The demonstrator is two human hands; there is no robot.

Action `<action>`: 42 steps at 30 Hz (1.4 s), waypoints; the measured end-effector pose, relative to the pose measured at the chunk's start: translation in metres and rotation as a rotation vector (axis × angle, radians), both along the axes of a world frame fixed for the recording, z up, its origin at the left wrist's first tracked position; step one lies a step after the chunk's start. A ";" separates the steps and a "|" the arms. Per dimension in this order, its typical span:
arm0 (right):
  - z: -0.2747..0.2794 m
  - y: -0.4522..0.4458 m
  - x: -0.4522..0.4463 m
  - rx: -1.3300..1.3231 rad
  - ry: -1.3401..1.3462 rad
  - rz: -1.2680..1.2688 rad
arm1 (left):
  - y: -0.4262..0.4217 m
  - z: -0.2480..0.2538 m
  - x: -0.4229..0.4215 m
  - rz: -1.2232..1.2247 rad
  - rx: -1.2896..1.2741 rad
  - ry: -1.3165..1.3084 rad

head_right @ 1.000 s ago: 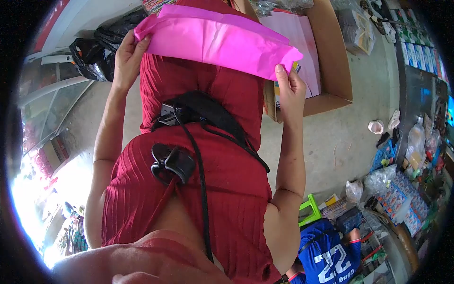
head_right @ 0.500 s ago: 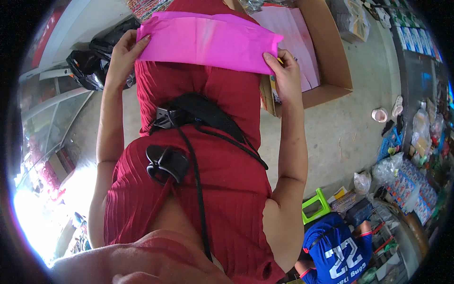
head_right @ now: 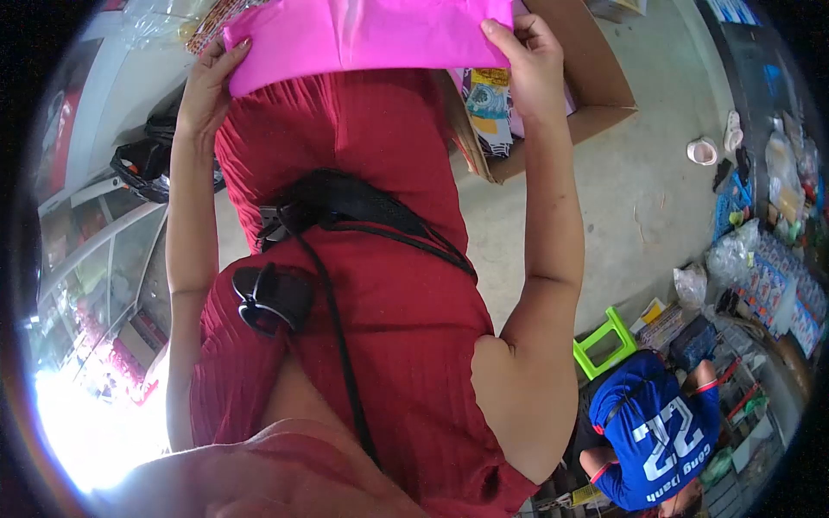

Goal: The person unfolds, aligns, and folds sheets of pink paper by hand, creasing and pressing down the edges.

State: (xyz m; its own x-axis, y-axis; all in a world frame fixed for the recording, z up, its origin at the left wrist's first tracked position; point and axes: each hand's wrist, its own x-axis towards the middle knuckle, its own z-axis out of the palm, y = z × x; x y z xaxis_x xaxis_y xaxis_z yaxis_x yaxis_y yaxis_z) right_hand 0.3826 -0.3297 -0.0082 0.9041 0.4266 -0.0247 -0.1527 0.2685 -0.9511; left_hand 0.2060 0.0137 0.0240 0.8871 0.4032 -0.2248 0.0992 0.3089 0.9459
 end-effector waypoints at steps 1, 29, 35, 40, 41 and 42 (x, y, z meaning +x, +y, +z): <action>-0.002 -0.003 0.007 0.005 -0.045 -0.027 | 0.001 -0.004 0.008 0.013 0.033 -0.017; -0.307 -0.038 0.106 -1.738 -0.432 0.396 | -0.001 -0.013 -0.014 0.202 0.428 -0.024; -0.250 -0.043 0.106 -1.845 -0.658 0.631 | 0.002 -0.011 -0.016 0.240 0.417 -0.023; -0.120 -0.061 0.108 -1.565 -0.513 0.595 | 0.022 -0.010 -0.031 0.265 0.429 -0.070; -0.090 -0.071 0.107 -1.482 -0.479 0.516 | 0.025 -0.009 -0.033 0.271 0.401 -0.109; -0.069 -0.081 0.109 -1.395 -0.448 0.436 | 0.026 -0.006 -0.033 0.277 0.375 -0.149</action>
